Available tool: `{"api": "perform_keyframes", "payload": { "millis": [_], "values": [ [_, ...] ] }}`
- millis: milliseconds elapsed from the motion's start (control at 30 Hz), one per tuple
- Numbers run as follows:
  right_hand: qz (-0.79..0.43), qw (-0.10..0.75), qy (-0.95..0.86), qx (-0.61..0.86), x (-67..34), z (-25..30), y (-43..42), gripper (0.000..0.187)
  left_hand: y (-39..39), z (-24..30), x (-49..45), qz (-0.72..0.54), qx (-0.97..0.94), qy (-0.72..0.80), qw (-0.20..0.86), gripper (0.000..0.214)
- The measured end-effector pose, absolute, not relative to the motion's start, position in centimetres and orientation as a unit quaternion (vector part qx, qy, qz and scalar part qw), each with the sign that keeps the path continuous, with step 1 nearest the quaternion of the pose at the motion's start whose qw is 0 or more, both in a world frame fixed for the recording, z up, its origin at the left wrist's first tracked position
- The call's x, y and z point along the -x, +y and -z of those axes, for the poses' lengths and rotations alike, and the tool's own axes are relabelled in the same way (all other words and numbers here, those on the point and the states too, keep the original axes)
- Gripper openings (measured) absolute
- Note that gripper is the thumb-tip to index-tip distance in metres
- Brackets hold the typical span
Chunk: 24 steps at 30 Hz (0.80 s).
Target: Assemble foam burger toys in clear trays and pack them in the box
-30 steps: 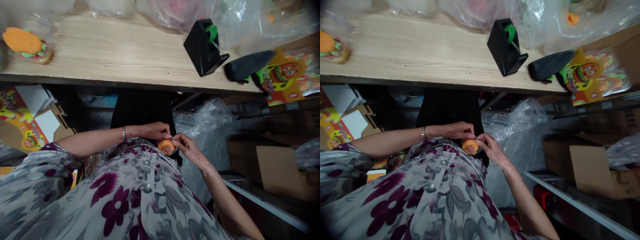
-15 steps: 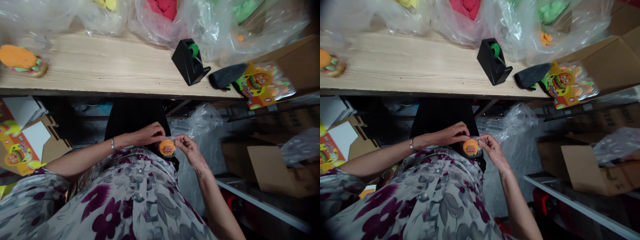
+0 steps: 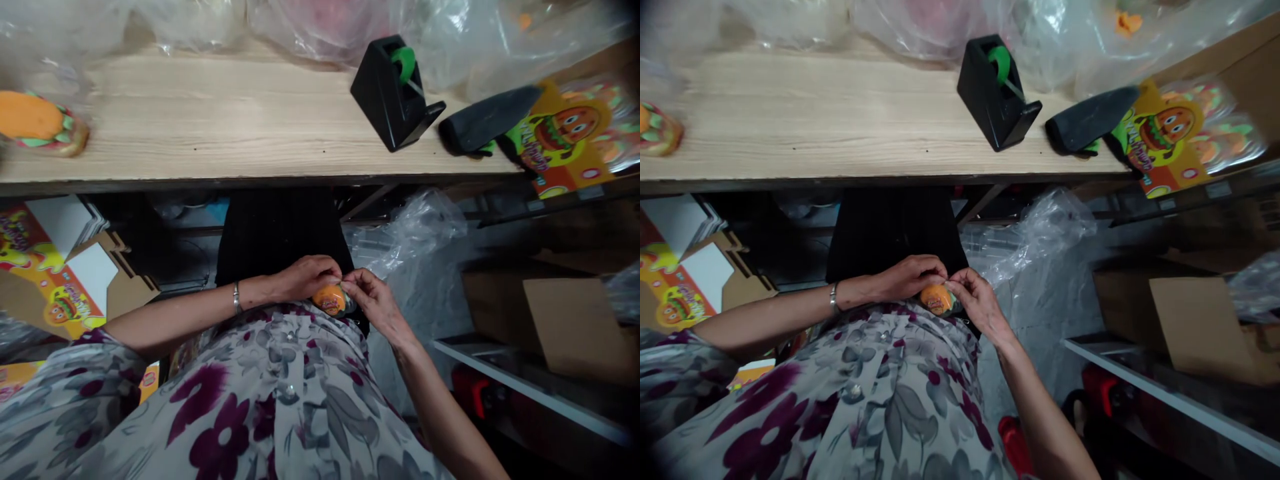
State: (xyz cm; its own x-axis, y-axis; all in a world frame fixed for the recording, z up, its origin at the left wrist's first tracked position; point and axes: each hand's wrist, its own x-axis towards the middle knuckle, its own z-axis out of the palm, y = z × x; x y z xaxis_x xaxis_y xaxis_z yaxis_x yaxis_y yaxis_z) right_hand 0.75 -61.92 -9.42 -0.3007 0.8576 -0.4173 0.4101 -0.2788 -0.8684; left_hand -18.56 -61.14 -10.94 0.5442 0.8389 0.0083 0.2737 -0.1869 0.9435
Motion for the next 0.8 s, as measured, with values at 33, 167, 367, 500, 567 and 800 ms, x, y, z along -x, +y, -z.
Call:
{"api": "perform_keyframes", "payload": {
  "millis": [33,167,367,500,567,800],
  "values": [
    [-0.576,0.194,-0.567,0.556,-0.7,9.5,-61.9,0.028,-61.1,11.0,18.6,-0.279,-0.71,0.385,0.52,0.016],
    [-0.593,0.176,-0.57,0.541,-1.0,10.2,-61.8,0.026,-60.7,11.4,18.7,-0.252,-0.67,0.381,0.586,0.018],
    [-0.607,0.176,-0.559,0.537,-1.1,9.9,-61.1,0.027,-59.6,12.0,19.0,-0.233,-0.619,0.383,0.645,0.019],
    [-0.635,0.189,-0.536,0.523,-1.1,9.6,-61.1,0.028,-59.3,12.2,19.4,-0.219,-0.601,0.363,0.677,0.023],
    [-0.635,0.183,-0.542,0.519,-1.0,10.0,-61.4,0.026,-59.5,12.4,19.6,-0.208,-0.587,0.363,0.693,0.023],
    [-0.638,0.179,-0.54,0.52,-0.5,10.2,-58.9,0.031,-59.2,11.8,19.3,-0.255,-0.465,0.436,0.727,0.026]
  ]
}}
